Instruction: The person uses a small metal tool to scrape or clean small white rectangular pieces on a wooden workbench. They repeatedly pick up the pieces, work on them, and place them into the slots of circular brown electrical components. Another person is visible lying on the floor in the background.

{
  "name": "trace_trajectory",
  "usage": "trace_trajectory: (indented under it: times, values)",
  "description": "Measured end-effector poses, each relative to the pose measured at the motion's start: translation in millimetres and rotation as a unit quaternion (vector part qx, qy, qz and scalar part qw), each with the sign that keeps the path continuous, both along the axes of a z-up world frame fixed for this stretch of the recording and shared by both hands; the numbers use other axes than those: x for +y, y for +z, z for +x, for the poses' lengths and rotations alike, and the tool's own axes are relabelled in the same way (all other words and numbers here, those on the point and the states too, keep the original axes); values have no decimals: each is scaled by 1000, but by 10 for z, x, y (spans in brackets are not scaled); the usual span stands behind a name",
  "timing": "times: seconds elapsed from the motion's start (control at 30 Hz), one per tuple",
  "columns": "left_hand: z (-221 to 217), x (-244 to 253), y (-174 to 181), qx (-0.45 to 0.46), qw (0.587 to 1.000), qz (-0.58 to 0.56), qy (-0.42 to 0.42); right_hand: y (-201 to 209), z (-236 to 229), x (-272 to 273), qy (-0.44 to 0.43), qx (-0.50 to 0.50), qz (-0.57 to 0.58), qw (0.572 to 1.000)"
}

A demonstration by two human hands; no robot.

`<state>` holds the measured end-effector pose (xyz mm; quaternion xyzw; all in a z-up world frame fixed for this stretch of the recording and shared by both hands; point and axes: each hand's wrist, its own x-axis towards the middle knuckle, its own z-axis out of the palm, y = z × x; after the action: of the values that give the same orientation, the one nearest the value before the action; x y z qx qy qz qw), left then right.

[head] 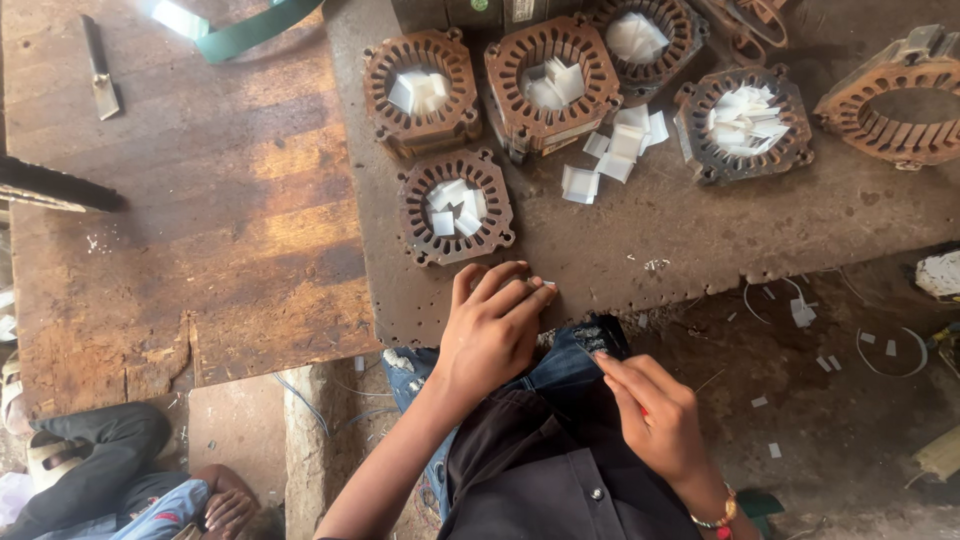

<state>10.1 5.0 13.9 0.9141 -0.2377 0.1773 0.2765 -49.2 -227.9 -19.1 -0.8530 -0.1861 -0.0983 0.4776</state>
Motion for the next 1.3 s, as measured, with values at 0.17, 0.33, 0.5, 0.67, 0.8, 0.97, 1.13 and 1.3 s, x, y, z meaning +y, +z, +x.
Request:
trace_trajectory:
  times: [0.17,0.33,0.5,0.67,0.8,0.97,1.13,1.3]
  values:
    - [-110,-13,-76,-75,995,68,15,290,286,73,-16,-68,-51,996]
    - [-149,18,-192,-117,988,103,0,462,700,75,60,-109,-194,973]
    - [-148,21,-177,-50,996,66,16,447,776,139,90,-149,-259,950]
    - [-179,34,-93,-20,999,23,21,440,822,114,133,-170,-307,927]
    - [-198,64,-157,-27,999,43,11,430,832,174,117,-177,-350,912]
    - [-146,-19,-215,-5,990,138,29,386,960,54,210,-316,-418,825]
    - [-97,10,-24,-6,997,71,22,525,1148,-15,310,-364,-422,770]
    - [-223,72,-196,-48,996,76,-1,508,1237,-163,279,-285,-152,904]
